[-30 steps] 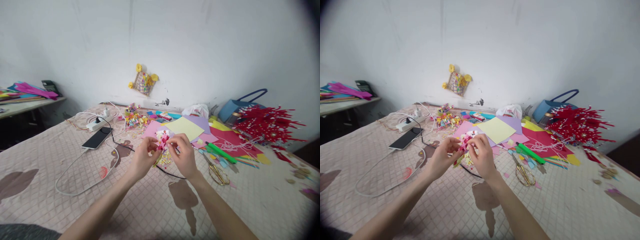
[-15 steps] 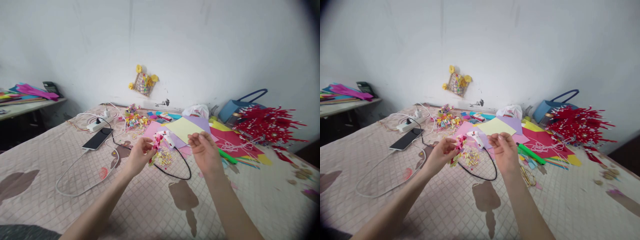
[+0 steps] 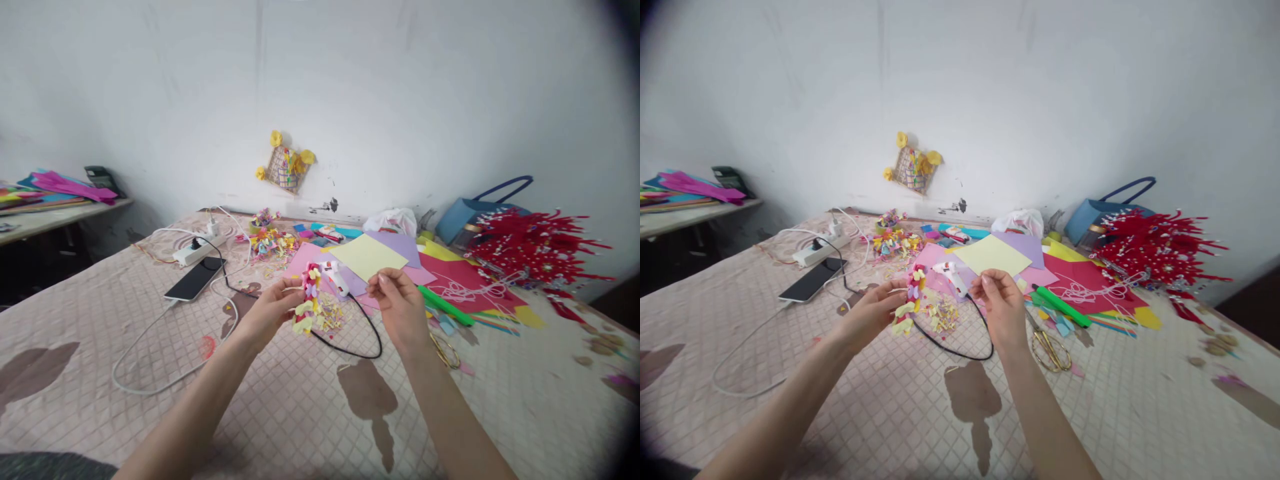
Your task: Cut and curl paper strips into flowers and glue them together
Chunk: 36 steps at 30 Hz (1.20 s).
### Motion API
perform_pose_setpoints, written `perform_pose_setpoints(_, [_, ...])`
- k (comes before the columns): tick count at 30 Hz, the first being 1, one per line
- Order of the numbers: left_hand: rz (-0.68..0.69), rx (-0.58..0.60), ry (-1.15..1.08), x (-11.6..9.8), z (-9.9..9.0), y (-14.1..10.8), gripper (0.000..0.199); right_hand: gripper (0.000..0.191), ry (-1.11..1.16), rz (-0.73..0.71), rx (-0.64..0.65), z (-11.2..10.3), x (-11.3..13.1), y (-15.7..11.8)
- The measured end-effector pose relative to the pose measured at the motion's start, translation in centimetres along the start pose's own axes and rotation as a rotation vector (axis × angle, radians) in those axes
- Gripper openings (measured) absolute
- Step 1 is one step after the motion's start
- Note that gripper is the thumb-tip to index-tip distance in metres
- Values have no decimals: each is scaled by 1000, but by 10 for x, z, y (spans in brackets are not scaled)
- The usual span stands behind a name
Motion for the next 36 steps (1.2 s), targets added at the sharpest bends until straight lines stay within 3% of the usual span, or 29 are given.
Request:
perform_pose_setpoints(5, [-93, 71, -144, 4, -7, 3, 29, 13, 26, -8, -98, -30, -5, 14])
perform_pose_setpoints(11, [-127, 39, -187, -5, -20, 0, 19, 17, 82, -43, -227, -76, -1, 29])
perform_pose_setpoints(16, [-66, -15, -162, -23, -40, 1, 13, 17, 120, -66, -356, -124, 3, 41])
perform_pose_setpoints(21, [-11, 38, -40, -54, -61, 7, 22, 15, 142, -64, -461, -160, 2, 42])
perform_pose_setpoints(25, [147, -51, 21, -102, -85, 16, 18, 16, 148, -32, -479, -167, -4, 39])
perform_pose_setpoints(28, [193, -98, 81, -128, -91, 20, 14, 17, 150, -15, -463, -163, -8, 37])
perform_pose_setpoints(32, [216, -99, 157, -143, -87, 25, 16, 18, 144, 15, -435, -156, -14, 34])
perform_pose_setpoints(36, [201, -43, 185, -143, -76, 33, 22, 20, 140, 46, -405, -149, -21, 31])
Point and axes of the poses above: each hand's wrist, its own y-axis towards the middle knuckle, its own z-axis out of the palm, x = y × z, the point moved 10 cm from there along y, towards the middle knuckle, and after that the axes turned 13 degrees about -x, right-handed, at the moved point
